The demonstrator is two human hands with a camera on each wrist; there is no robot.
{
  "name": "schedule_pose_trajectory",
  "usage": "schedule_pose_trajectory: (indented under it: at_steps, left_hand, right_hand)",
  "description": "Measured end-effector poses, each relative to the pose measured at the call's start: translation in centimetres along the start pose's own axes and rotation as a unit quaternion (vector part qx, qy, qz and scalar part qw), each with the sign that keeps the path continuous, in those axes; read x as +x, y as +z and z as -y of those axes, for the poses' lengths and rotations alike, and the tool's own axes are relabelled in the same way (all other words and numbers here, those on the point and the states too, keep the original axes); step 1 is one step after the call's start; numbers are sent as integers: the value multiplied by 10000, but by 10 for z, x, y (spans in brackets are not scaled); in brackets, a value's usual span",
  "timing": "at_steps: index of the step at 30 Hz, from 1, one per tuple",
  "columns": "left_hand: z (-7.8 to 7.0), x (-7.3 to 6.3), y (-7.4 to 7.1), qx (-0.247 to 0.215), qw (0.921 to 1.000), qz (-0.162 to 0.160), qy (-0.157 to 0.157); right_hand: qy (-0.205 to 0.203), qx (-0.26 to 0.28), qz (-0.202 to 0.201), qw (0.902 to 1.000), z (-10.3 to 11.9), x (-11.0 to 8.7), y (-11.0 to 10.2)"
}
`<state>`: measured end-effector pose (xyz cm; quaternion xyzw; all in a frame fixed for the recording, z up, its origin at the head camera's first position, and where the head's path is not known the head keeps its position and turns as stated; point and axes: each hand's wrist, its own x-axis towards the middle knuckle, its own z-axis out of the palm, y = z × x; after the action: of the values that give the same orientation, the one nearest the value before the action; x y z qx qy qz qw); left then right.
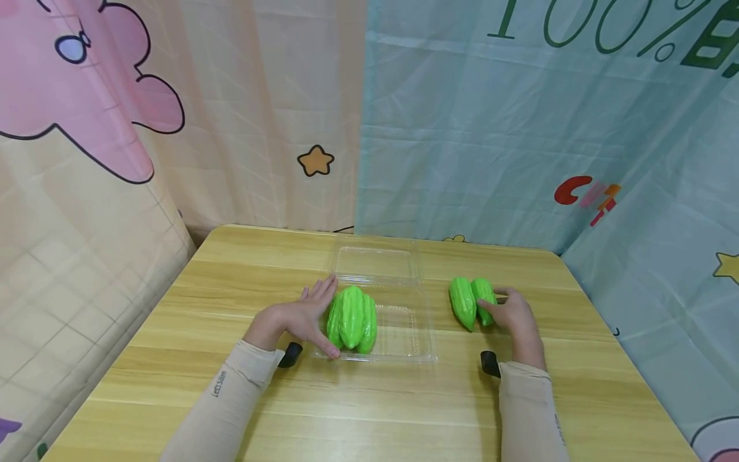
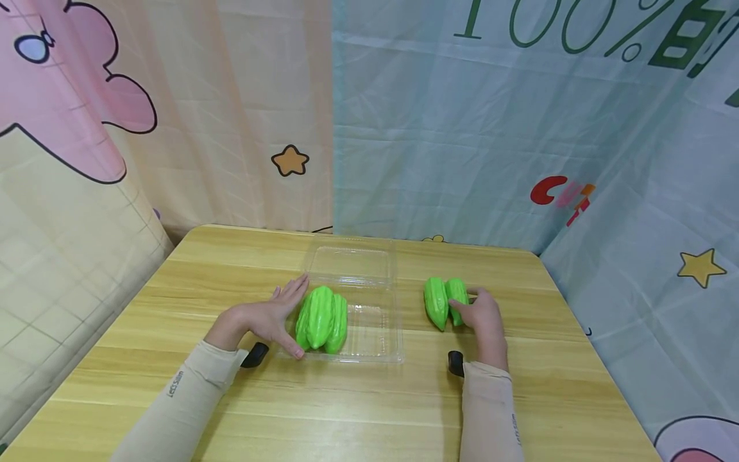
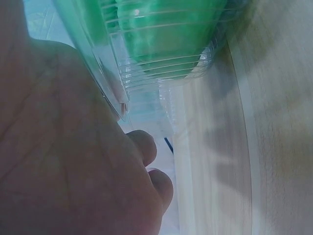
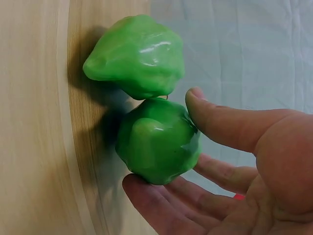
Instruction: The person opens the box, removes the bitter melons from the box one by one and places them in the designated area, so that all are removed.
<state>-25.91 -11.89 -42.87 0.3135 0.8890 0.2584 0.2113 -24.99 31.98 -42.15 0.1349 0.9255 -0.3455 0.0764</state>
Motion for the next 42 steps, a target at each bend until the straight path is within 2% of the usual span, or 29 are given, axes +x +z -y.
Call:
schedule_pose_trajectory:
  at_steps: [14,25,34,42]
  left_hand:
    - [0,0,0,-110,9999,-26,40]
    - [0,0,0,-128,9999,-2,19]
    - [2,0,1,-56,10000,-43,53]
    - [2,1,1,-102,9999,-40,80]
  right_hand:
    - [-12,-8,141,9999,-1,0,-1]
    - [131,277,191,9993,4,-8,-10]
    - [-332,760,-145,9965,28,-22,-19]
    - [-708,1552,-584,9836,46,-40,-24]
